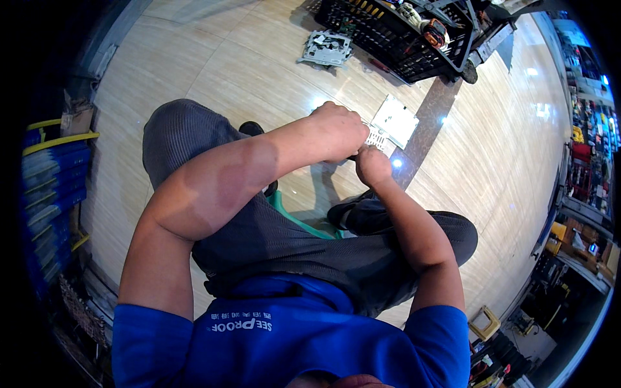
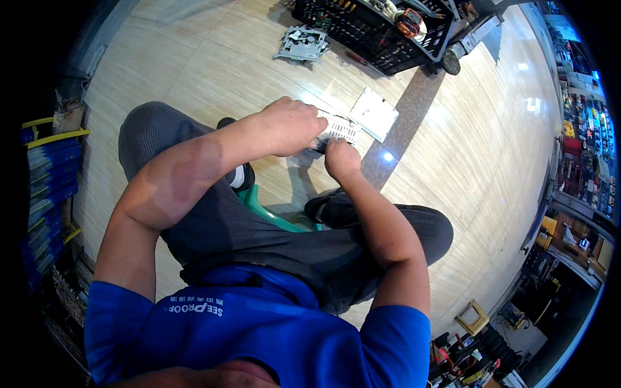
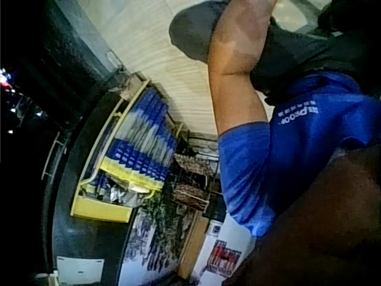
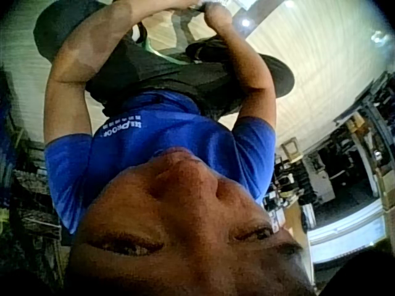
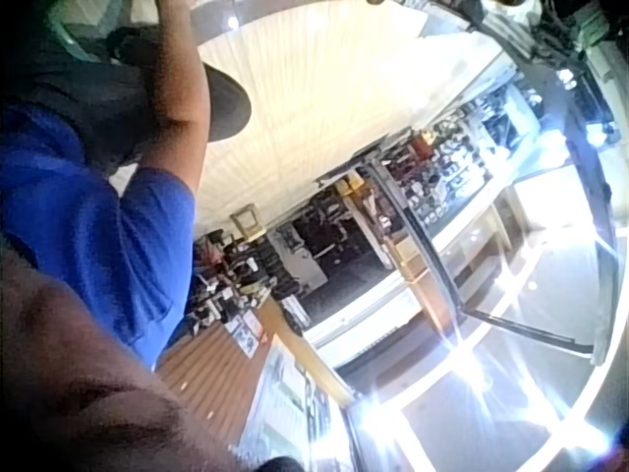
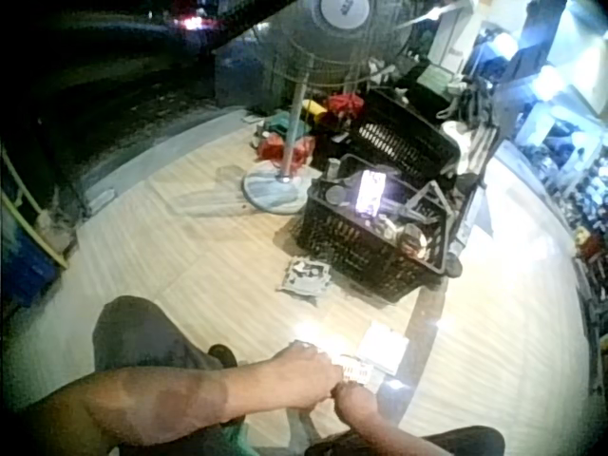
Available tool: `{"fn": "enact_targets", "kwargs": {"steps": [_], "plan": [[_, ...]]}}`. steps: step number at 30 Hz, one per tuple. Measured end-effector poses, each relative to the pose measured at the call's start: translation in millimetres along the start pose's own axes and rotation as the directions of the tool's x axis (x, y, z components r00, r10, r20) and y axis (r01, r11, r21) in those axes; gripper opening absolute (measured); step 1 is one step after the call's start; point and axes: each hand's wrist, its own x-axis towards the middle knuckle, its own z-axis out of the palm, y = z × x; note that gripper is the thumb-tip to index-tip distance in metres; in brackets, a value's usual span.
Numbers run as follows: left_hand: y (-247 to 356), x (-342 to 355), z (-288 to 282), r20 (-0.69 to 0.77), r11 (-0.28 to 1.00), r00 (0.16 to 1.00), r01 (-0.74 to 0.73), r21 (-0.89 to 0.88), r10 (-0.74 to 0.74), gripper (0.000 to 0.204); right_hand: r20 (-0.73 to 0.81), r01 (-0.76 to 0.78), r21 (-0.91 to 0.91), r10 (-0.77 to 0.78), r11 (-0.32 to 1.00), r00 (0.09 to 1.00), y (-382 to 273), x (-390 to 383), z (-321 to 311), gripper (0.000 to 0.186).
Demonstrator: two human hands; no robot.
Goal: The person handles a car stereo unit and its internal electronic components while sitting on the floor, using their hands to manipulate the device.
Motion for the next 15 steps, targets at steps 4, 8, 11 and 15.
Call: {"fn": "enact_targets", "kwargs": {"steps": [4,8,11,15], "plan": [[-0.1,2.1,1.3,0.006,1.0,1.0,-0.006,0.001,0.006,0.033,-0.102,0.02,-0.029,-0.023,0.999,0.995,-1.9,-5.2,-3.0,0.02],[0.9,2.2,0.3,0.014,1.0,1.0,0.0,0.005,0.0,0.033,-0.086,0.069,-0.04,-0.072,0.997,0.994,-2.3,-4.1,-0.7,0.019],[1.1,2.6,0.3,0.033,1.0,0.999,0.003,0.009,-0.003,0.033,-0.084,0.07,-0.039,-0.073,0.997,0.994,-1.4,-2.7,-0.3,0.019],[1.2,2.0,-2.0,0.041,1.0,0.999,0.006,0.001,-0.006,0.034,-0.063,0.092,-0.072,-0.096,0.993,0.993,-0.8,-1.8,-1.2,0.018]]}}
